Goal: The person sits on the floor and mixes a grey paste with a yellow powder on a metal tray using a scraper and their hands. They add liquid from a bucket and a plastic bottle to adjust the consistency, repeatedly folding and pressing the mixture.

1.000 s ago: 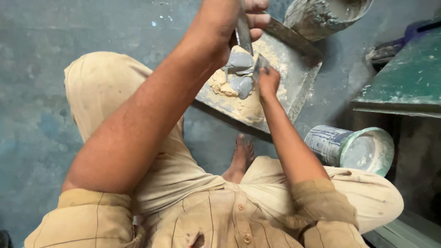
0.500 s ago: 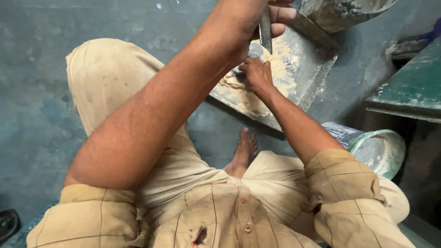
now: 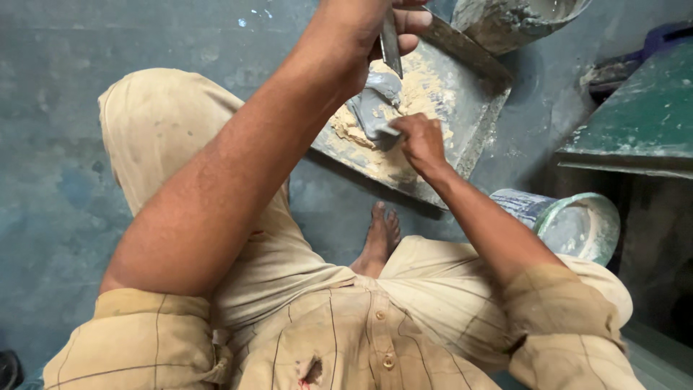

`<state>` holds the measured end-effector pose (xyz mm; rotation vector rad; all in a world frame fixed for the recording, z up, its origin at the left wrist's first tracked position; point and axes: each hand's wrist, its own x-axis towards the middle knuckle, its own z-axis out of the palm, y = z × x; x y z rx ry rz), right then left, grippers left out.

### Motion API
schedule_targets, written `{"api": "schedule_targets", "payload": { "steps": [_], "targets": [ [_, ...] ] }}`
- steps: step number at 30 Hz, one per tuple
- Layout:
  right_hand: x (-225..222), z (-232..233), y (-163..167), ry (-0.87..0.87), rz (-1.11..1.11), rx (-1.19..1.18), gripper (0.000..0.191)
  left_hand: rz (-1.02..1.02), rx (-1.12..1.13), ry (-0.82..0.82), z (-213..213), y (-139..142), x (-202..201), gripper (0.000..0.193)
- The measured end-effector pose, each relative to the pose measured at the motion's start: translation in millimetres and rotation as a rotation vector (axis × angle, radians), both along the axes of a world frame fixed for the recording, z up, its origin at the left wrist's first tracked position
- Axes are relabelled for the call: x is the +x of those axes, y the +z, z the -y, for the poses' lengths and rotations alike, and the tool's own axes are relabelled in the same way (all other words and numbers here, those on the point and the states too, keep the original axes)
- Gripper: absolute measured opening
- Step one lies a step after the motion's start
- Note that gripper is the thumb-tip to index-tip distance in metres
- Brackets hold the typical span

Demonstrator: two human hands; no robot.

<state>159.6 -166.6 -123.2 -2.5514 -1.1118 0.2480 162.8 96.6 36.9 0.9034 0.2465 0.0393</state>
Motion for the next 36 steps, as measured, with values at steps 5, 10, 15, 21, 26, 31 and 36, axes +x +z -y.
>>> {"api": "schedule_targets", "payload": {
  "steps": [5,10,15,21,26,31,36],
  "targets": [
    [-11,16,24,-0.261,0.049,0.066,0.046,0.058,0.025,-0.031,7,3,-3,0.039],
    [-4,-19,7,-0.172,0.046,0.083,0.049,-0.185,-0.076,-0.141,26,1,17,0.044],
    [-7,-106,-7,-0.140,0.069,-0.147,0.071,-0.159,0.103,-0.204,39,-4,28,0.052],
    [-27,-104,-14,-0.111,-0.064,-0.659,0.045,-0.112,0.082,-0.143,33,11,30,0.066],
    [-31,-73,0,-0.092,-0.143,-0.430,0.042,-0.178,0.126,-0.169,19,18,37,0.064],
    [-68,-23,5,-0.191,0.068,-0.064,0.051,-0.097,0.294,-0.232,20,18,40,0.059],
    [-121,0,-26,-0.353,0.117,-0.205,0.050,-0.102,0.774,-0.338,37,18,51,0.045]
  ]
}}
